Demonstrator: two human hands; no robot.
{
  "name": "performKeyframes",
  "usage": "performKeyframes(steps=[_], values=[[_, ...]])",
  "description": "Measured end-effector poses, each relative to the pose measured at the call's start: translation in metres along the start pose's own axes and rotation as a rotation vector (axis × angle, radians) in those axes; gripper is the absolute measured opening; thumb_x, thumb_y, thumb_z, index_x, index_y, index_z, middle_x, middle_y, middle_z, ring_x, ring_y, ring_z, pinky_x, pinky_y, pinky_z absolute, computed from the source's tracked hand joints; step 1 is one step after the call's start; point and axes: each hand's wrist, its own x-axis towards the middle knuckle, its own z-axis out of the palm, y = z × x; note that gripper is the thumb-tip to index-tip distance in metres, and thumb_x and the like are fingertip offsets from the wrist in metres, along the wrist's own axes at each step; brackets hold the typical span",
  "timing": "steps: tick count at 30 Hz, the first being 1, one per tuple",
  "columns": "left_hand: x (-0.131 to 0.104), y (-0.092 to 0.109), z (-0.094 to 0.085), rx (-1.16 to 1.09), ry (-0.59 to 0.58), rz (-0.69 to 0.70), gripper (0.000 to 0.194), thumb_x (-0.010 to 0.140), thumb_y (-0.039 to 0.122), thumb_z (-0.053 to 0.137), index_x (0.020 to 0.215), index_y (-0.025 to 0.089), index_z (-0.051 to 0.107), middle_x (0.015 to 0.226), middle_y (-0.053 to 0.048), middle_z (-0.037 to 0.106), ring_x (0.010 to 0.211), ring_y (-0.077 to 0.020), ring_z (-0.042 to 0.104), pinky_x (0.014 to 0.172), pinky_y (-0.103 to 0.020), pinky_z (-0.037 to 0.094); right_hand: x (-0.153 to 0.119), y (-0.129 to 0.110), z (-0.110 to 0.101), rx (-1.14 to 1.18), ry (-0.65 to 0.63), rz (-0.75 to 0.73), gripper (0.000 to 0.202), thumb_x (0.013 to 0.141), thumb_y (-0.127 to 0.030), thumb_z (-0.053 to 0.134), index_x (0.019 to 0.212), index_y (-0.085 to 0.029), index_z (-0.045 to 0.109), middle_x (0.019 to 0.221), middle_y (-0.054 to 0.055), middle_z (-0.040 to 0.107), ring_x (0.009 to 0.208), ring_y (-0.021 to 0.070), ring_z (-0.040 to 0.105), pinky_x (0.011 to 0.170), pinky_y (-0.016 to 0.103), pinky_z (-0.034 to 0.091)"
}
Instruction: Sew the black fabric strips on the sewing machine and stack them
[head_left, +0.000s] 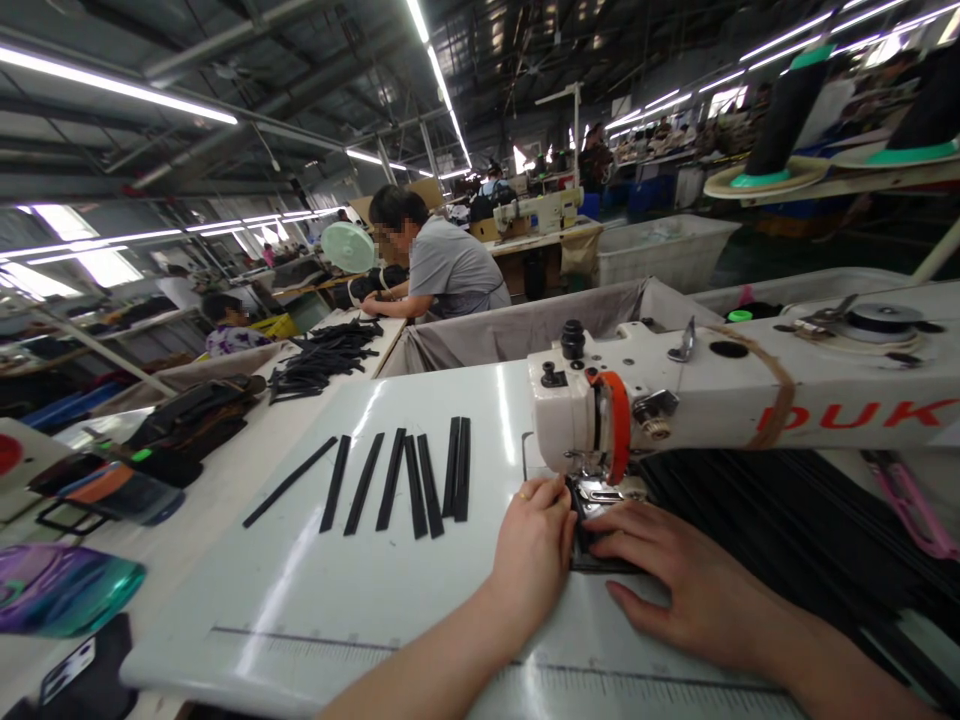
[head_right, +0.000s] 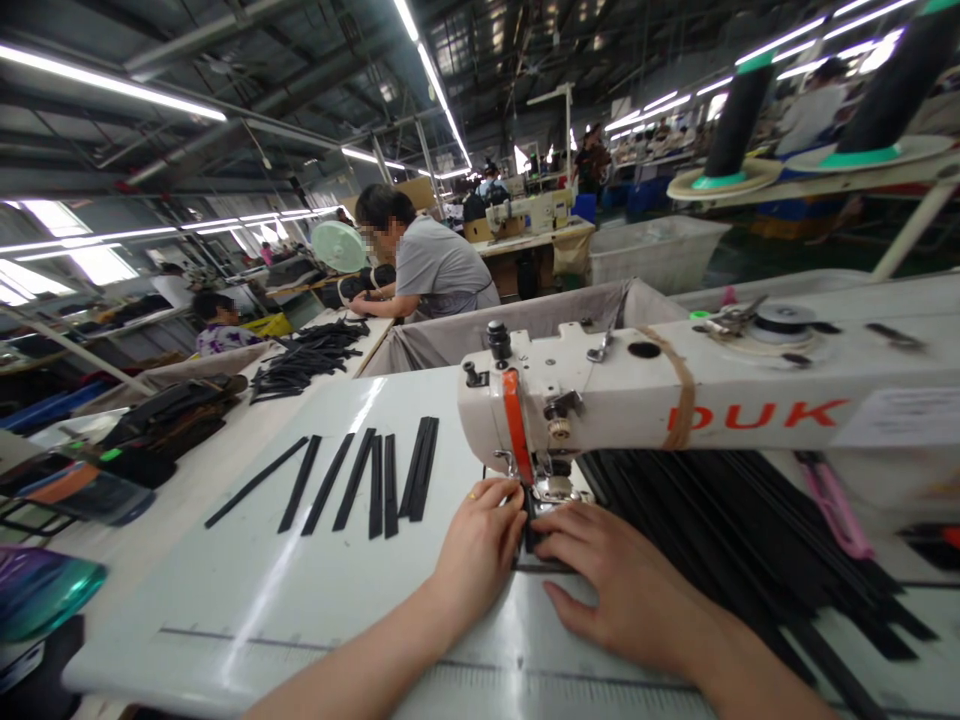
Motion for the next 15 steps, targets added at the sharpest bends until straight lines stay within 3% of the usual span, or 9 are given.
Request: performKeyframes(steps=[15], values=[[-0.001,0.002,0.001,0.024,-0.014,-0.005,0.02,0.092,0.009,0.047,0.1,0.016,0.064,0.114,-0.009,0.066,0.105,-0.025,0.057,0.098,-0.044,0.051,0.008,0.012,0.02,-0.21,0.117,0.022,0.042,0.086,-0.02,0.056,0.129,-0.02,0.059,0.118,0.012,0.064,0.096,0.0281,0.064,0.081,0.047,0.055]])
